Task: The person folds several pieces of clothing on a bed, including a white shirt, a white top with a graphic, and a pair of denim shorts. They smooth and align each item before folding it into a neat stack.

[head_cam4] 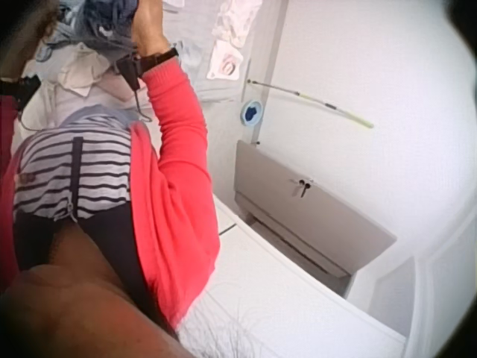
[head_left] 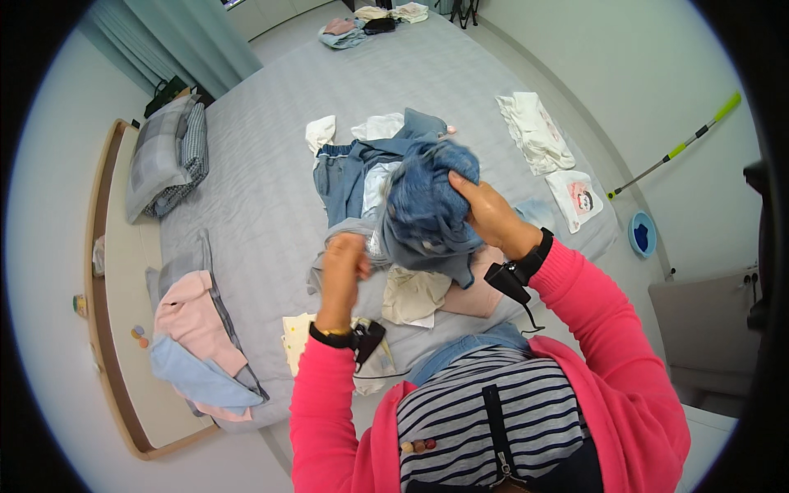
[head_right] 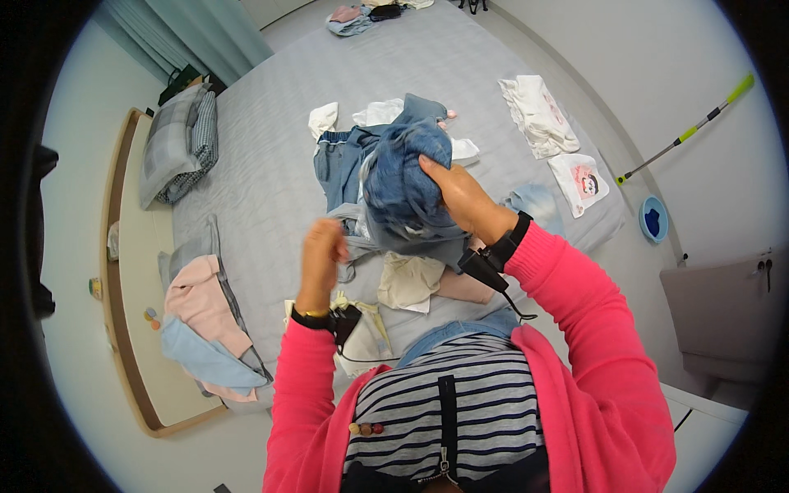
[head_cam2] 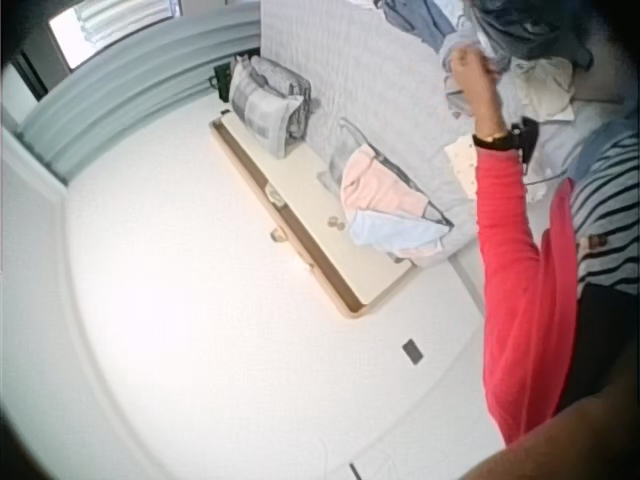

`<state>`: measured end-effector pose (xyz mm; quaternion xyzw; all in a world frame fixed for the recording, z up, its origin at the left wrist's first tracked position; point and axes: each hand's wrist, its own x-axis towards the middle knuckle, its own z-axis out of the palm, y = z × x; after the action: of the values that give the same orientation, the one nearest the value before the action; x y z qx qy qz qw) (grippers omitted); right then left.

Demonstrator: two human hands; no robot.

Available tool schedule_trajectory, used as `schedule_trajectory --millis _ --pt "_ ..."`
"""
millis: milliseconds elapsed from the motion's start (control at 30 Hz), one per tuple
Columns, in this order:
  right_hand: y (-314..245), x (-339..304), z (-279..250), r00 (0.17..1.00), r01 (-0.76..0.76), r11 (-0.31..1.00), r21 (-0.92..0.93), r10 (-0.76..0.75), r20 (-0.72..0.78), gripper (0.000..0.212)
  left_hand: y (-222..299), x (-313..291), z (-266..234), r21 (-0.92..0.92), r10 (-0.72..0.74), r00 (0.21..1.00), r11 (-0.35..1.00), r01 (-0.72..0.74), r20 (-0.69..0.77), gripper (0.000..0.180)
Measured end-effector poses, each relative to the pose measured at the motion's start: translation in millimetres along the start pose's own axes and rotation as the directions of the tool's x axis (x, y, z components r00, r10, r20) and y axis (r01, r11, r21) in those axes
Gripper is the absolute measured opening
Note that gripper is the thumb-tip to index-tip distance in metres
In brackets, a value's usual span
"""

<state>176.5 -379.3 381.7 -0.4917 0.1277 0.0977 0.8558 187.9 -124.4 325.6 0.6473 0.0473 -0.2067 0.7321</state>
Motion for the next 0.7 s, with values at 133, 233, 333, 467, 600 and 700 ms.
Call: schedule_trajectory --millis 133,233,333,467,600,700 --pt "-23.3 -6.8 29.7 0.962 0.092 0.983 0.162 -0.13 0.239 0.042 -2.0 -23.1 50.4 -0.102 0.173 0.946 0.983 -0.15 0.276 0.025" --pt "-32.3 -19.3 45.0 0.926 0.036 0.953 0.302 -0.146 0.349 0.037 23.2 -14.1 57.3 -0.206 0.451 0.888 0.88 -0.428 0.085 0.064" --pt "-31.9 -26.9 49.8 0.921 0.0 0.973 0.231 -0.09 0.38 0.039 31.5 -2.4 47.9 -0.271 0.448 0.891 0.869 -0.415 0.07 0.083" --pt "-19.6 -36.8 37.3 0.925 -0.219 0.975 0.022 0.201 0.322 0.044 -1.6 28.4 50.9 -0.459 0.094 0.971 0.888 0.019 0.221 0.067" --pt "-11.2 -41.2 8.2 0.918 -0.229 0.971 -0.067 0.238 0.317 0.049 -41.4 37.2 51.4 -0.613 -0.068 0.955 0.753 0.239 0.289 0.045" --pt "-22.8 -38.0 -31.7 0.915 -0.038 0.995 -0.09 0.071 0.398 0.051 -38.8 35.8 33.2 -0.656 0.072 0.983 0.753 0.057 0.168 0.034"
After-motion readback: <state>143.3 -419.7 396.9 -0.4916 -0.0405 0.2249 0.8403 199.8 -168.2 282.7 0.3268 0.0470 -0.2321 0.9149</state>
